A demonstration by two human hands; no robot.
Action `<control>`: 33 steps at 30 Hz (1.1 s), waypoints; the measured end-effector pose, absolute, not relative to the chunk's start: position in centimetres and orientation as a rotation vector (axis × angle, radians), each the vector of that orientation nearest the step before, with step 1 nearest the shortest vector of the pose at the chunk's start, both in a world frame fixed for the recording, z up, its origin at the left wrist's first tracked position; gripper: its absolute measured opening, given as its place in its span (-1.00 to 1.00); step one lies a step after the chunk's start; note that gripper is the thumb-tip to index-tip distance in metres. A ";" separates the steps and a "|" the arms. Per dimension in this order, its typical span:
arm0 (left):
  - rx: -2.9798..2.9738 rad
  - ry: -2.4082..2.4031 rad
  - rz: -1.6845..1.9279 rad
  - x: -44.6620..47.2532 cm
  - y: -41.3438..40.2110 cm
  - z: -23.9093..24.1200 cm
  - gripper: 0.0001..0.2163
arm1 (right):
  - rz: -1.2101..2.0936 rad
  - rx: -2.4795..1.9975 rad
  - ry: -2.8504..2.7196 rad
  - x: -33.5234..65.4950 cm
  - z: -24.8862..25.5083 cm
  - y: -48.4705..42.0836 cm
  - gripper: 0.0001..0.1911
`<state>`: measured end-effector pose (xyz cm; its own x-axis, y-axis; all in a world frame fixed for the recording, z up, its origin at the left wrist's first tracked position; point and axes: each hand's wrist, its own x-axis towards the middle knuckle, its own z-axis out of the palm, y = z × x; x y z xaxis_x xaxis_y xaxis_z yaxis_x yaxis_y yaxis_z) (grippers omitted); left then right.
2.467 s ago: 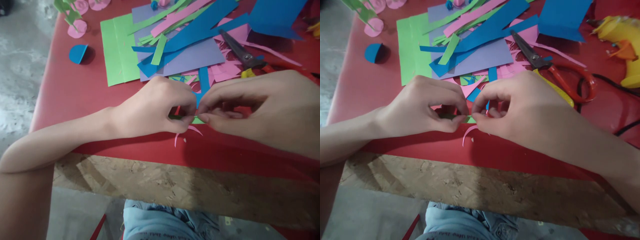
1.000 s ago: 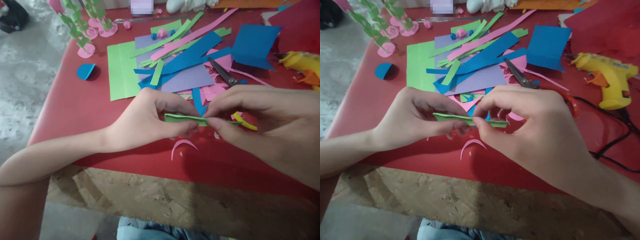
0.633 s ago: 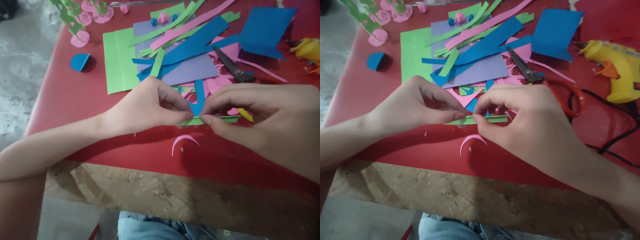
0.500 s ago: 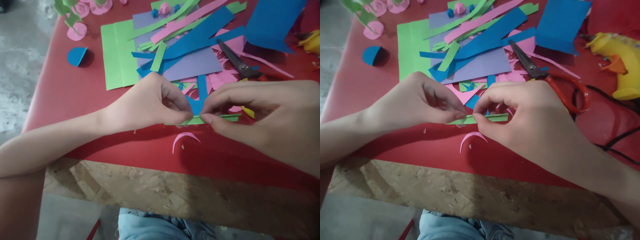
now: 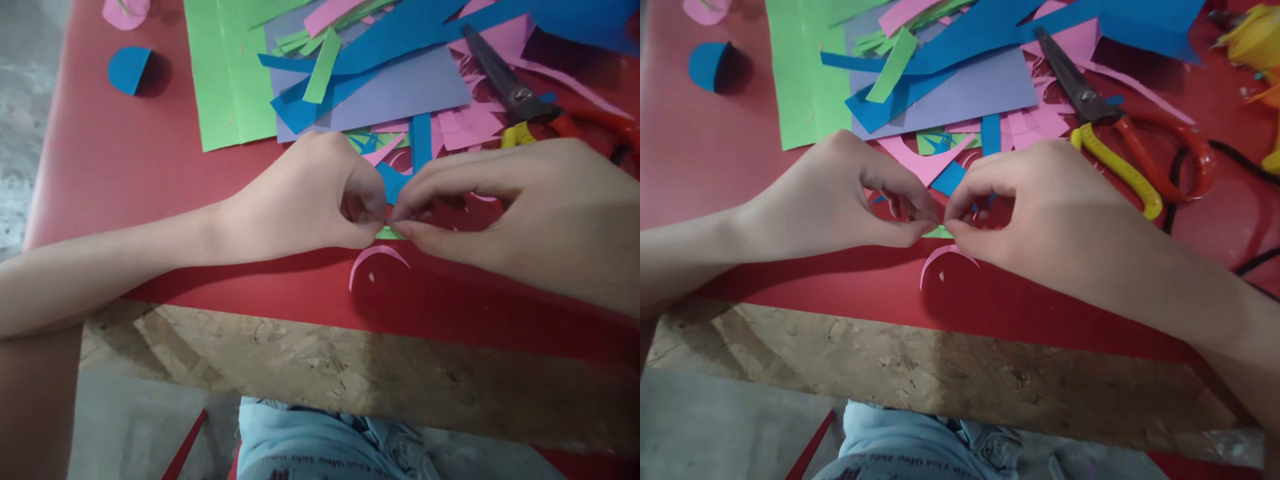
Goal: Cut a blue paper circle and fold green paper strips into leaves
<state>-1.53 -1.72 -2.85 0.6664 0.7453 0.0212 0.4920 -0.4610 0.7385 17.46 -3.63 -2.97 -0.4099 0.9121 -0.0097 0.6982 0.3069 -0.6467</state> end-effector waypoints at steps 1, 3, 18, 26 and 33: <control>2.199 0.952 0.436 -1.5 -1.7 -3.0 -0.89 | 0.846 -1.427 -2.251 17.5 -3.1 -3.5 -0.91; 2.305 0.958 0.412 -1.5 -1.5 -3.3 -0.89 | 0.893 -1.417 -2.297 17.5 -3.3 -3.1 -0.92; 2.666 0.927 0.248 -1.2 -0.6 -4.8 -0.83 | 0.840 -1.458 -2.411 18.0 -3.8 -2.3 -0.86; 2.636 0.926 0.229 -1.2 -0.5 -4.8 -0.82 | 0.712 -1.334 -2.446 17.7 -4.1 -2.6 -0.87; 2.534 0.878 0.373 -1.4 -0.4 -5.3 -0.79 | 0.559 -1.421 -2.440 17.0 -4.1 -3.5 -0.89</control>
